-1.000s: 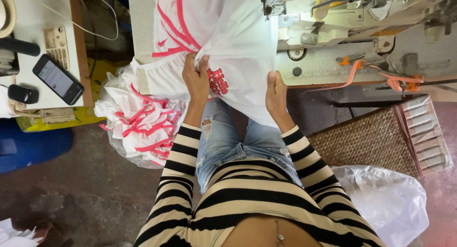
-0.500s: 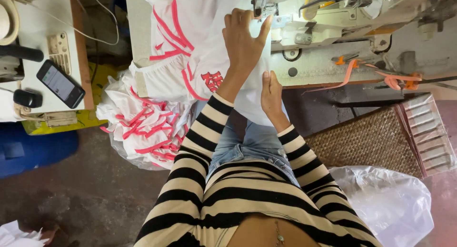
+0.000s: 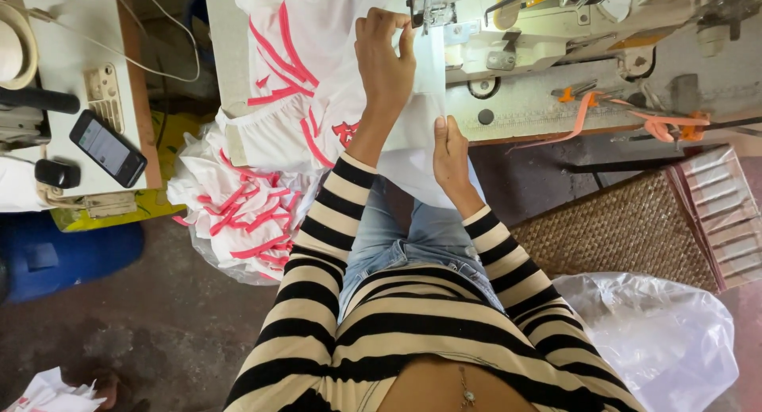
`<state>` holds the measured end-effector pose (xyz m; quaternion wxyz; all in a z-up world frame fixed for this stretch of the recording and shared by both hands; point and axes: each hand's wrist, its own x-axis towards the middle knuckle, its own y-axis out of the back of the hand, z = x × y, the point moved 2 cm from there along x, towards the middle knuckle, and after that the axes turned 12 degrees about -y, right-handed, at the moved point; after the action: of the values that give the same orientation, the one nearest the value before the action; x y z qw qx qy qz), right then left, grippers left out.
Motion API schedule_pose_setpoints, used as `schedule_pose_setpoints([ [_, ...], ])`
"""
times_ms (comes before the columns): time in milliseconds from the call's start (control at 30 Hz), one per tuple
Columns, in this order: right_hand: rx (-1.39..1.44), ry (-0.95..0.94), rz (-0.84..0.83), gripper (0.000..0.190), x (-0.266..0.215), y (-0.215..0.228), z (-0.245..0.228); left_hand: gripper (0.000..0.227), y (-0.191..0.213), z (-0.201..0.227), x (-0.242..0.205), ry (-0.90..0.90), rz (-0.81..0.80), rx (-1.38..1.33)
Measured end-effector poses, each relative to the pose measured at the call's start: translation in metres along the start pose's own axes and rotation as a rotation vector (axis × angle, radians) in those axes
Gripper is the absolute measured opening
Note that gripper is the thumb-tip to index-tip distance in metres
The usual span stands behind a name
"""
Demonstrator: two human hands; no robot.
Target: A person is unfolding and stacking white garments with pink trim on a workbench in a sewing factory.
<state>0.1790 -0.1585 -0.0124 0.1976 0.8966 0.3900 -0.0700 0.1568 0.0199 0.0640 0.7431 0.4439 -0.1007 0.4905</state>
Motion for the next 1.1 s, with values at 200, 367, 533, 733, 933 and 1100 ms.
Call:
schedule_pose_setpoints([
  [200,0.000,0.002,0.000,0.045,-0.001,0.000,-0.002,0.017,-0.002,0.000,0.002,-0.032,0.009,0.009],
  [367,-0.007,-0.012,0.001,0.046,-0.001,0.000,-0.002,0.010,0.000,0.005,-0.006,-0.051,-0.002,-0.002],
  [533,-0.011,0.018,0.013,0.046,-0.002,0.000,-0.002,0.033,0.044,0.016,-0.037,-0.039,0.041,-0.016],
  [733,-0.139,0.030,0.040,0.055,0.011,0.002,0.035,0.035,0.071,-0.069,-0.142,0.034,0.015,0.223],
  [933,-0.175,-0.137,0.022,0.076,0.006,0.001,0.040,0.013,0.092,-0.053,-0.144,0.037,0.205,0.020],
  [1100,-0.101,-0.033,0.044,0.058,0.011,-0.003,0.041,0.013,0.088,-0.061,-0.140,0.091,0.230,0.017],
])
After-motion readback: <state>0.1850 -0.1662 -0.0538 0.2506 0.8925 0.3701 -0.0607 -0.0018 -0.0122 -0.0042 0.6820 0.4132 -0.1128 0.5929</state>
